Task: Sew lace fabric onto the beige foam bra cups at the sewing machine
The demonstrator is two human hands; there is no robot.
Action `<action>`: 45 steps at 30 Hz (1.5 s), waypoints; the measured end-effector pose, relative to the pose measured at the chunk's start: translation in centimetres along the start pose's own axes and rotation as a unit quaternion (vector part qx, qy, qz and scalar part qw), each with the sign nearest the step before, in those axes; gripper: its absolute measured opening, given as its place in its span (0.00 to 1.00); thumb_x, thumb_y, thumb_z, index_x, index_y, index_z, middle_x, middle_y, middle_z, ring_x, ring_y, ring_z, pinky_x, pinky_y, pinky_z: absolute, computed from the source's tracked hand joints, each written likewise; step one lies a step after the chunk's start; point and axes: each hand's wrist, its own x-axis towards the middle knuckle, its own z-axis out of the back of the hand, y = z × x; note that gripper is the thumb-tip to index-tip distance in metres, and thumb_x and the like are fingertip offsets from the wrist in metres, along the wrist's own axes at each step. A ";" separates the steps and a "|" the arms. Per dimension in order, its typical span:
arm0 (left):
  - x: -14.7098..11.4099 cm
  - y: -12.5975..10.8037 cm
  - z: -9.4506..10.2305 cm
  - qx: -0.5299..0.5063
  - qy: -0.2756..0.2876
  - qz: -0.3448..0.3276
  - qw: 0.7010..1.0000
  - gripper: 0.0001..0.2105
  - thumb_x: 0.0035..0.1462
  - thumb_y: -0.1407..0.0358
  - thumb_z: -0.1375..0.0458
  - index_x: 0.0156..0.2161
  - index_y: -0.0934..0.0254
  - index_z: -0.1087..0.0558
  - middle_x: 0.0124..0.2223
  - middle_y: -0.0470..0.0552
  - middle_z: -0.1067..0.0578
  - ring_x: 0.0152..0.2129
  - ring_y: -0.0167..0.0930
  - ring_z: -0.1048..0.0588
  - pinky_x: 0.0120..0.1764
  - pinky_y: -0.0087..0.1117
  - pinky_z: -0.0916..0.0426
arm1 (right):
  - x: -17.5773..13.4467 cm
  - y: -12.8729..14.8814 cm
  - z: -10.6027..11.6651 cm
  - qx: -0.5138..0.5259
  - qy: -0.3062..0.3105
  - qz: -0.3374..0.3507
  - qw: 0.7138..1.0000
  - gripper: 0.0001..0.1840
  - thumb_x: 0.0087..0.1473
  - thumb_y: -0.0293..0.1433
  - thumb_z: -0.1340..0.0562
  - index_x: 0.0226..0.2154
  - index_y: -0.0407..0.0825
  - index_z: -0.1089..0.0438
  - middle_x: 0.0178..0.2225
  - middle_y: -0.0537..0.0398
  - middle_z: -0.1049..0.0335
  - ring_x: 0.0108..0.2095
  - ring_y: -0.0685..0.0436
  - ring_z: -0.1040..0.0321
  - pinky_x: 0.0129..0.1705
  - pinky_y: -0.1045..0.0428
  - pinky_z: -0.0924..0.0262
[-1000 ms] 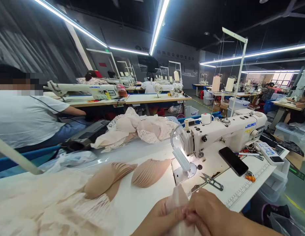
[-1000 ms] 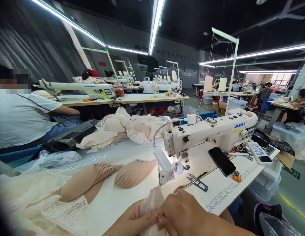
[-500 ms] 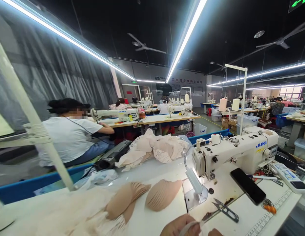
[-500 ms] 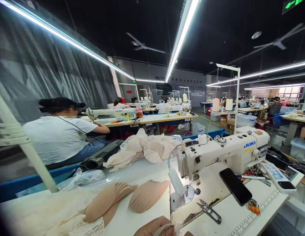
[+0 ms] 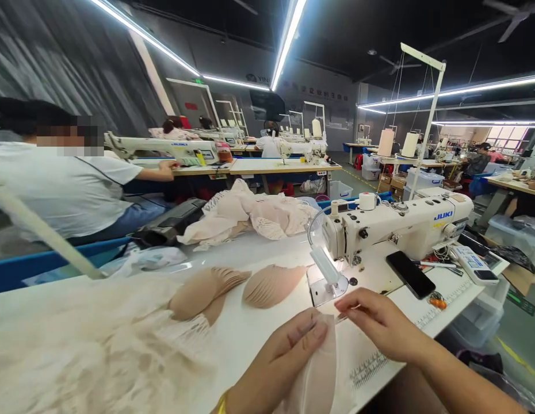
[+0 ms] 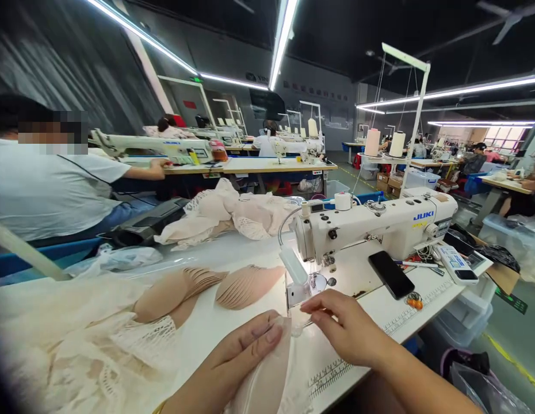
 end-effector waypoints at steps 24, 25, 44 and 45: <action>0.7 1.0 1.1 0.067 -0.014 -0.008 0.998 0.28 0.55 0.37 0.34 0.31 0.63 0.28 0.29 0.45 0.29 0.27 0.29 0.34 0.29 0.28 0.37 | 0.2 -2.3 -2.1 0.380 0.055 -0.185 0.905 0.33 0.41 0.50 0.18 0.32 0.48 0.35 0.20 0.70 0.40 0.16 0.60 0.54 0.20 0.56 0.66; 0.7 1.0 1.0 0.084 -0.013 -0.025 0.996 0.27 0.56 0.37 0.34 0.30 0.62 0.28 0.28 0.45 0.29 0.26 0.30 0.34 0.29 0.28 0.37 | 0.3 -2.2 -2.5 0.388 0.075 -0.191 0.899 0.34 0.39 0.50 0.17 0.32 0.48 0.34 0.20 0.71 0.40 0.16 0.60 0.54 0.20 0.56 0.65; 0.6 1.1 0.8 0.166 -0.004 -0.089 0.982 0.24 0.59 0.40 0.37 0.28 0.60 0.26 0.27 0.46 0.28 0.26 0.32 0.32 0.31 0.29 0.34 | -0.6 -3.6 -0.9 0.361 0.156 -0.206 0.896 0.33 0.55 0.60 0.30 0.42 0.51 0.38 0.22 0.63 0.26 0.11 0.54 0.42 0.15 0.60 0.56; 0.6 1.1 0.8 0.167 0.000 -0.088 0.982 0.24 0.59 0.40 0.37 0.29 0.60 0.25 0.27 0.46 0.27 0.26 0.32 0.31 0.31 0.29 0.34 | -0.5 -3.6 -1.2 0.340 0.167 -0.218 0.899 0.33 0.53 0.58 0.28 0.43 0.51 0.37 0.20 0.65 0.28 0.10 0.56 0.46 0.15 0.60 0.59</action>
